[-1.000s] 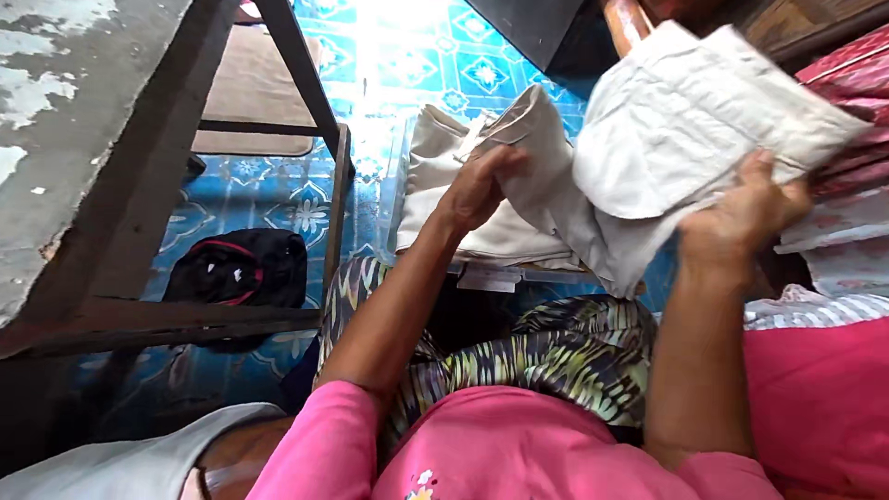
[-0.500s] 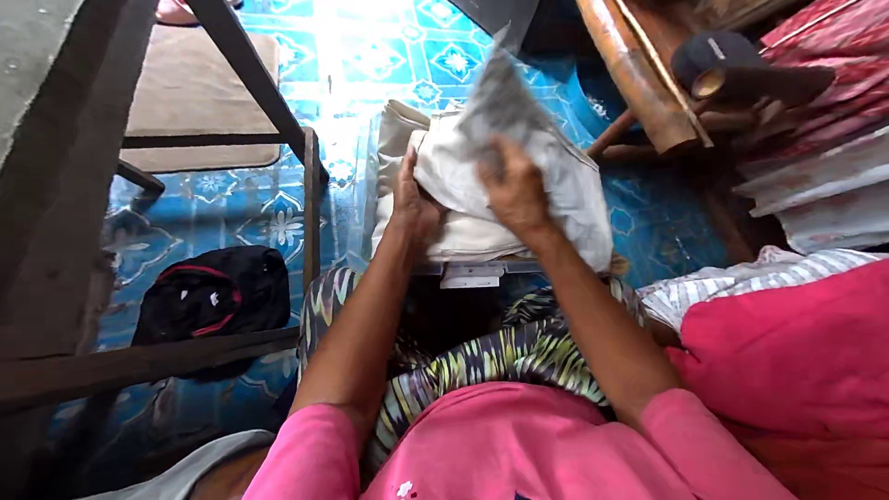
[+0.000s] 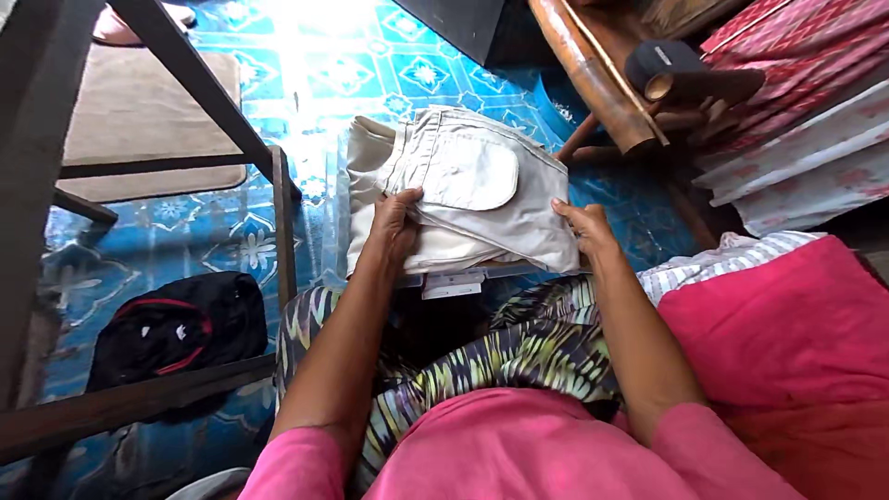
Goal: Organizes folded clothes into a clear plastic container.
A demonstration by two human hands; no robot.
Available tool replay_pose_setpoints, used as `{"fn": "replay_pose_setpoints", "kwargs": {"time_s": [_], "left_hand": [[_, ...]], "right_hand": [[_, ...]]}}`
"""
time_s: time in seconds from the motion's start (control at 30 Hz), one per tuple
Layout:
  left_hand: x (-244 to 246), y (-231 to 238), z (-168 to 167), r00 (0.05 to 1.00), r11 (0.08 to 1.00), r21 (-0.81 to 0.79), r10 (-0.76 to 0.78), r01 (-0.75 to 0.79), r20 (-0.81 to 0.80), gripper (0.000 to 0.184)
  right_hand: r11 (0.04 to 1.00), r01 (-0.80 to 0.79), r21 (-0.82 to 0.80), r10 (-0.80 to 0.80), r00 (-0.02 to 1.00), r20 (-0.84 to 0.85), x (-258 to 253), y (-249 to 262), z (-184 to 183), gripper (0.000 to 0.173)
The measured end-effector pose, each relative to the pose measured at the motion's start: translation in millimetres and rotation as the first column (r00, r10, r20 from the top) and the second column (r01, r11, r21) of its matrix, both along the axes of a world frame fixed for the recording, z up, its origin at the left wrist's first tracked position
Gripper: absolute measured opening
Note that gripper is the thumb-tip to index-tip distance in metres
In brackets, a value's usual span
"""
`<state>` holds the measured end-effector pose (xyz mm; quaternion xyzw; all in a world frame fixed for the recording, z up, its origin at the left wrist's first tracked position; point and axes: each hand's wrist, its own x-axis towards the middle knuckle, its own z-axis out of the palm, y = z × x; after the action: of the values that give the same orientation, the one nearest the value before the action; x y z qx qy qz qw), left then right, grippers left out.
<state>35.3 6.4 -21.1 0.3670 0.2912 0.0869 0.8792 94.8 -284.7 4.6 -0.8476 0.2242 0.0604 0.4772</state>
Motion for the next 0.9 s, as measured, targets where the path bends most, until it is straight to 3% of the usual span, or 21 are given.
{"fn": "replay_pose_setpoints", "kwargs": {"time_s": [0.17,0.27,0.37,0.43,0.53,0.6,0.67,0.77,0.9], "left_hand": [[-1.9,-0.4,-1.6,1.0,0.998,0.059,0.0,-0.001,0.009,0.048],[-1.4,3.6,-4.3,1.0,0.997,0.083,0.005,-0.005,-0.005,0.049],[-4.2,10.1,-6.3,0.999,0.992,0.124,0.009,-0.003,-0.049,0.05],[-12.2,12.8,-4.8,0.997,0.983,0.177,-0.03,0.041,-0.065,0.055],[-18.8,13.0,-1.2,0.996,0.974,0.21,-0.071,0.081,-0.054,0.054],[-19.9,12.3,-1.4,0.992,0.975,0.187,-0.126,0.124,0.001,0.04],[-23.8,12.3,2.5,0.969,0.957,0.19,-0.237,0.221,0.067,0.042],[-24.5,14.7,6.7,0.933,0.902,0.269,-0.357,0.336,0.031,0.063],[-21.2,18.8,-2.2,0.921,0.888,0.272,-0.389,0.372,0.007,0.044]], "right_hand": [[0.993,0.067,0.095,-0.066,0.998,-0.016,2.6,2.3,-6.2,0.064],[0.952,0.081,0.294,-0.093,0.995,0.027,-10.5,6.2,14.2,0.05],[0.841,-0.016,0.541,0.004,1.0,0.024,-34.4,6.2,45.7,0.024],[0.76,-0.049,0.648,0.02,0.998,0.051,-50.7,8.0,55.3,0.015],[0.617,-0.1,0.78,-0.033,0.988,0.153,-70.7,12.3,62.7,0.014],[0.524,-0.137,0.841,-0.113,0.967,0.228,-78.4,14.9,72.6,0.019],[0.518,-0.184,0.835,-0.18,0.931,0.317,-83.7,13.8,90.9,0.022],[0.556,-0.27,0.786,-0.258,0.843,0.472,-85.9,-5.2,124.1,0.022],[0.661,-0.339,0.67,-0.429,0.562,0.707,-92.4,-59.0,172.9,0.02]]}}
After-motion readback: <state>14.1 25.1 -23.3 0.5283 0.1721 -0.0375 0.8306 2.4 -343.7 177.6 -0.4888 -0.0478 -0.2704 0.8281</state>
